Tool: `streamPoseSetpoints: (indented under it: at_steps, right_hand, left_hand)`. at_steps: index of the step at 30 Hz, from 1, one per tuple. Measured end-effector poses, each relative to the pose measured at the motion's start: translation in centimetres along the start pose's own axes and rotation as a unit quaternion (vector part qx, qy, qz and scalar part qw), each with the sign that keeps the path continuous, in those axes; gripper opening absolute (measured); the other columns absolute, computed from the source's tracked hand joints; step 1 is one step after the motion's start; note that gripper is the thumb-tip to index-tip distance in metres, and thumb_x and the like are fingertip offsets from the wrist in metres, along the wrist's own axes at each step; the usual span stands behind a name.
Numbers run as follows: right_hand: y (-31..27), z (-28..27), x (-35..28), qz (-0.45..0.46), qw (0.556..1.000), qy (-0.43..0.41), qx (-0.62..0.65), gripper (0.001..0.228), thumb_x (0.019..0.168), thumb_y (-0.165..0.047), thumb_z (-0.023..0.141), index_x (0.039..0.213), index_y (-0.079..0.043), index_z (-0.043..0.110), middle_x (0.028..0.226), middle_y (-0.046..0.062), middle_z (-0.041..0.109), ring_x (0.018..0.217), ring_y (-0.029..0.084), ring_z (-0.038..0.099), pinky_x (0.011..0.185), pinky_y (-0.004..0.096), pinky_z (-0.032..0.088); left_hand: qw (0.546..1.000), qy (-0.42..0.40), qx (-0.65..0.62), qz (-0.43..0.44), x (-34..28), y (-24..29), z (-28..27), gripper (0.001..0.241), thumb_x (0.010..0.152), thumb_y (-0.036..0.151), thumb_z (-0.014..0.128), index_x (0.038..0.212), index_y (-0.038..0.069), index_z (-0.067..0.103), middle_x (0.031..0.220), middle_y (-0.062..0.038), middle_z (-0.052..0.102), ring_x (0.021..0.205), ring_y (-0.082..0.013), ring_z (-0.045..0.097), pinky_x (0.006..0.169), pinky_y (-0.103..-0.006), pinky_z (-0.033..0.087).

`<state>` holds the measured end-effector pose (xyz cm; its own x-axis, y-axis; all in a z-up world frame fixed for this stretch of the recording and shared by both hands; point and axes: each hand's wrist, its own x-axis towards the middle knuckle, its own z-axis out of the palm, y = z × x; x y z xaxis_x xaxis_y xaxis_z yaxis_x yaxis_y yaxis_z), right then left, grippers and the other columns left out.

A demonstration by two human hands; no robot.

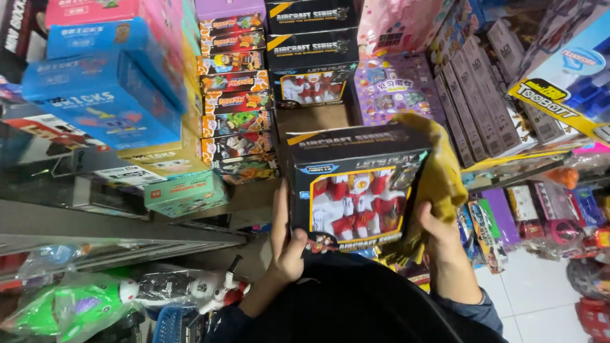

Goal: Cleaning and dusting toy boxes on store shelves.

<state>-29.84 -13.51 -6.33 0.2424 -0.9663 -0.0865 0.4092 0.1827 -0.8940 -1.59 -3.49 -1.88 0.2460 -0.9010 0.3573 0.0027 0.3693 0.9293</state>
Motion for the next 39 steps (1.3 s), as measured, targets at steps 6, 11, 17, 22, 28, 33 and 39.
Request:
streamPoseSetpoints:
  at_steps: [6, 11, 17, 22, 28, 33, 39]
  right_hand:
    - [-4.4, 2.9, 0.4, -0.013, 0.992, 0.020, -0.121, 0.070, 0.090, -0.004, 0.066, 0.154, -0.006, 0.037, 0.146, 0.003, 0.052, 0.135, 0.015, 0.048, 0.112, 0.030, 0.036]
    - [-4.7, 1.9, 4.1, 0.012, 0.974, 0.042, -0.224, 0.044, 0.093, -0.002, 0.069, 0.135, -0.004, 0.054, 0.121, 0.001, 0.064, 0.112, 0.012, 0.059, 0.097, 0.028, 0.047]
    - [-3.4, 3.5, 6.6, -0.074, 0.940, -0.015, -0.334, 0.027, 0.092, 0.002, 0.071, 0.118, 0.000, 0.062, 0.103, 0.000, 0.068, 0.097, 0.009, 0.062, 0.087, 0.026, 0.052]
    - [-1.2, 4.5, 8.4, -0.094, 0.927, -0.023, -0.362, 0.025, 0.089, 0.004, 0.071, 0.114, 0.002, 0.064, 0.098, 0.002, 0.070, 0.093, 0.009, 0.061, 0.084, 0.026, 0.053]
    - [-0.6, 7.1, 10.0, -0.100, 0.895, 0.026, -0.435, 0.023, 0.086, -0.006, 0.076, 0.106, 0.002, 0.066, 0.089, 0.010, 0.074, 0.083, 0.013, 0.067, 0.078, 0.031, 0.055]
    - [-2.1, 10.4, 10.7, -0.068, 0.840, 0.076, -0.534, 0.024, 0.084, -0.015, 0.079, 0.098, 0.002, 0.071, 0.082, 0.020, 0.074, 0.077, 0.031, 0.075, 0.070, 0.040, 0.057]
    - [-1.1, 5.6, 11.2, -0.035, 0.856, 0.064, -0.512, 0.027, 0.082, -0.009, 0.076, 0.105, 0.005, 0.070, 0.092, 0.020, 0.075, 0.087, 0.029, 0.072, 0.077, 0.038, 0.056]
  left_hand:
    - [0.997, -0.057, -0.051, -0.008, 3.9, -2.4, 0.7, 0.095, 0.106, 0.052, 0.053, 0.165, -0.006, 0.005, 0.171, -0.023, 0.021, 0.158, -0.0304, 0.026, 0.131, -0.0421, 0.018]
    - [0.995, -0.096, 0.021, 0.029, 6.1, -3.8, 0.4, 0.085, 0.108, 0.044, 0.049, 0.165, -0.004, 0.008, 0.172, -0.024, 0.021, 0.161, -0.0330, 0.026, 0.133, -0.0422, 0.018]
    - [0.985, -0.026, 0.167, 0.028, 7.5, -4.3, 1.3, 0.063, 0.110, 0.014, 0.044, 0.164, -0.005, 0.018, 0.173, -0.026, 0.022, 0.160, -0.0373, 0.032, 0.129, -0.0418, 0.028]
    - [0.978, 0.017, 0.193, 0.074, 7.5, -6.7, 0.7, 0.075, 0.105, 0.004, 0.061, 0.163, -0.006, 0.014, 0.170, -0.027, 0.024, 0.157, -0.0373, 0.033, 0.128, -0.0409, 0.030]
    - [0.973, 0.069, 0.219, -0.008, 7.5, -9.9, 0.6, 0.082, 0.098, 0.008, 0.069, 0.159, -0.009, 0.017, 0.160, -0.026, 0.040, 0.144, -0.0324, 0.050, 0.120, -0.0392, 0.039]
    - [0.952, 0.112, 0.283, -0.010, 6.9, -12.5, 0.7, 0.082, 0.099, 0.008, 0.065, 0.157, -0.013, 0.011, 0.153, -0.036, 0.040, 0.141, -0.0452, 0.047, 0.119, -0.0456, 0.035]
    - [0.949, 0.126, 0.287, -0.036, 8.1, -11.2, 1.3, 0.082, 0.098, 0.010, 0.067, 0.157, -0.012, 0.014, 0.153, -0.037, 0.040, 0.142, -0.0460, 0.047, 0.119, -0.0458, 0.035]
